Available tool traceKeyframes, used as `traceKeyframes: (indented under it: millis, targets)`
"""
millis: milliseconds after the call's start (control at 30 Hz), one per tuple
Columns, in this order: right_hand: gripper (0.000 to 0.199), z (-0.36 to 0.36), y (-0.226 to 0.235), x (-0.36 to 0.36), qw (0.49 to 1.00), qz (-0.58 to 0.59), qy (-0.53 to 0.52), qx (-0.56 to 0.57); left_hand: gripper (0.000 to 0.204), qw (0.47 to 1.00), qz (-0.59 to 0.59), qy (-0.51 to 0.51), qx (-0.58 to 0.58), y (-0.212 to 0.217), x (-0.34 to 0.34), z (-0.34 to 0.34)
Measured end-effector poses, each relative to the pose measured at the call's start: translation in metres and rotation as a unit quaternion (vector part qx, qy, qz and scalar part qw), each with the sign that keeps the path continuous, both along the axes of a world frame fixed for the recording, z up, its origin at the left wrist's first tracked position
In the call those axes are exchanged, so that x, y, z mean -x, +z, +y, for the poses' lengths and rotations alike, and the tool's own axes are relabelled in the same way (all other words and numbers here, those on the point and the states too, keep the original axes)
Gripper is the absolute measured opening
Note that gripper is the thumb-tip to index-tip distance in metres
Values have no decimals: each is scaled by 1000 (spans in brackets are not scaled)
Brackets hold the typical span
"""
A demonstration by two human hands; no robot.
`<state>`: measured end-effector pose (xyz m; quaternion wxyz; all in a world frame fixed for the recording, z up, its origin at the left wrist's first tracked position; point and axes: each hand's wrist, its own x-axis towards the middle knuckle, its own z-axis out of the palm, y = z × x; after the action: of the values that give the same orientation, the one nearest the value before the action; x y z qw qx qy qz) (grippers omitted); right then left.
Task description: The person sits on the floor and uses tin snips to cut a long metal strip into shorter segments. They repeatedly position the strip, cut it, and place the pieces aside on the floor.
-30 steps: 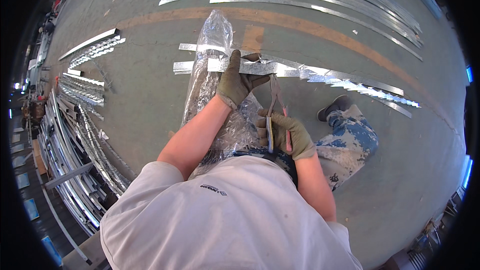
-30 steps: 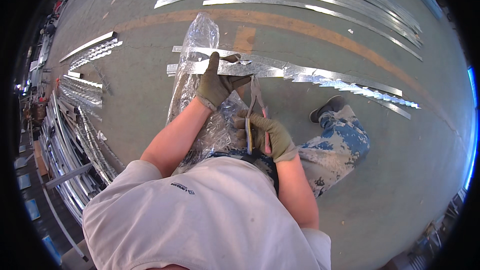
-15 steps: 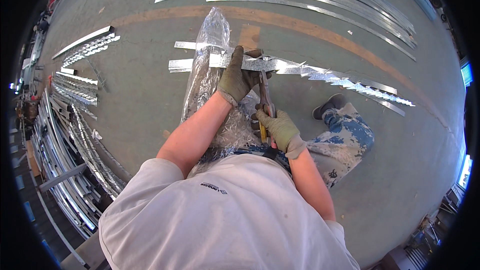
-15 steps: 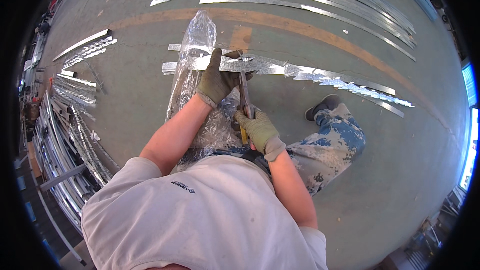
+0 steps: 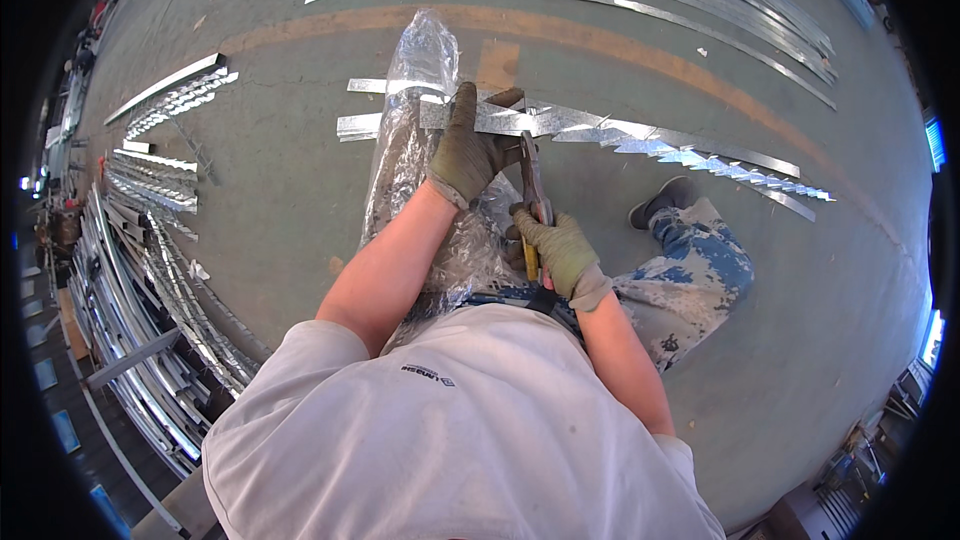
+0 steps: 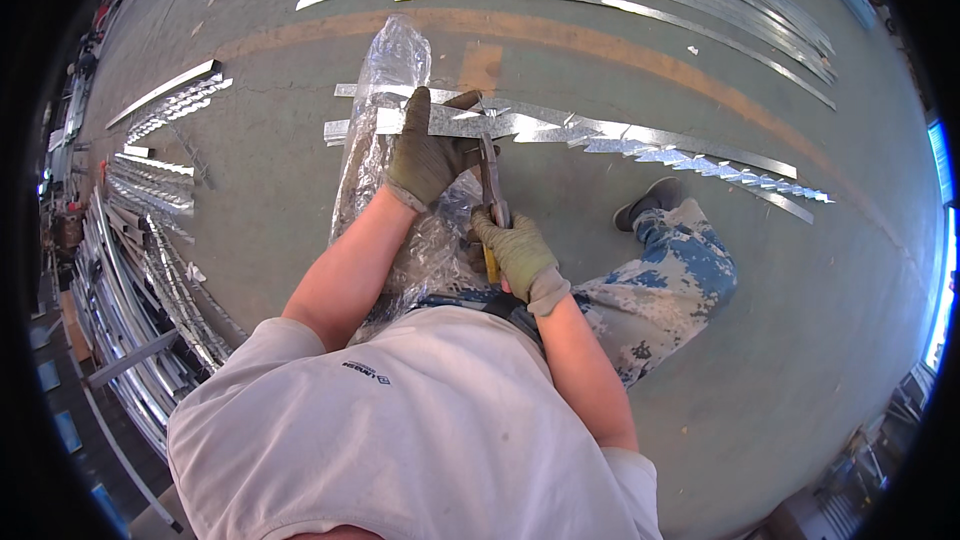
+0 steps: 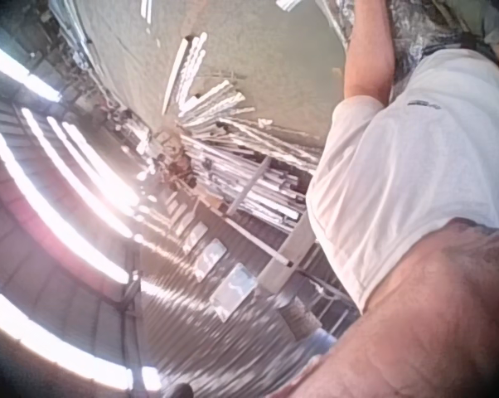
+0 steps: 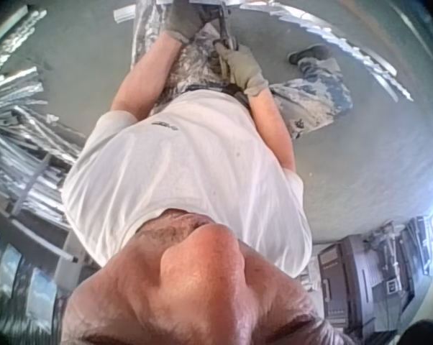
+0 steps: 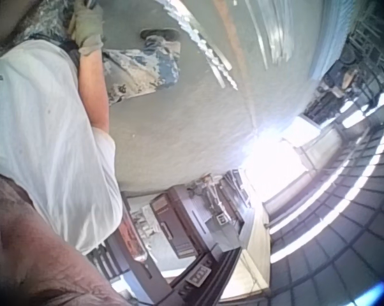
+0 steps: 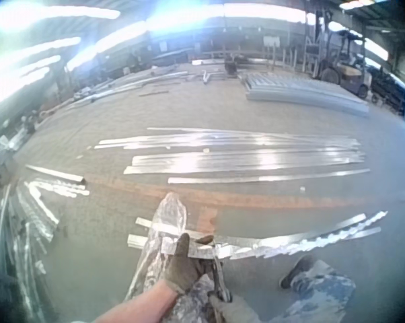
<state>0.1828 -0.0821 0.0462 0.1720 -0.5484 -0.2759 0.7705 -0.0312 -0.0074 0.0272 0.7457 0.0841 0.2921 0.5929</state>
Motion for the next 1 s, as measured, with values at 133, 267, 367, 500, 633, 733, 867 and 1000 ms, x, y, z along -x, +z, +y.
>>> traceKeyframes:
  millis: [133, 267, 367, 500, 633, 733, 867, 1000]
  targets:
    - [31, 5, 1, -8, 1000, 3, 10, 12, 87, 1000, 15, -22, 5, -6, 2, 2]
    - [26, 2, 0, -14, 997, 79, -14, 2, 89, 999, -28, -36, -30, 2, 1, -1]
    - [25, 2, -4, -16, 994, 105, -9, 0, 88, 999, -22, -24, -25, 9, -1, 0]
    - [38, 6, -9, -28, 987, 159, 20, -9, 84, 996, -74, -29, -29, 6, 1, 1]
    - [44, 10, -1, -30, 936, 324, -38, 135, 80, 997, -73, -8, -12, 16, -5, -1]
    - [46, 9, -9, -26, 845, 482, -59, 225, 72, 998, -45, 27, 26, 19, -7, 2]
    - [53, -3, -27, -25, 762, 587, -65, 266, 61, 999, -24, 31, 11, 13, -10, -6]
    - [55, 2, -28, -22, 760, 603, -62, 235, 58, 1000, -29, 11, -4, 14, -9, -1]
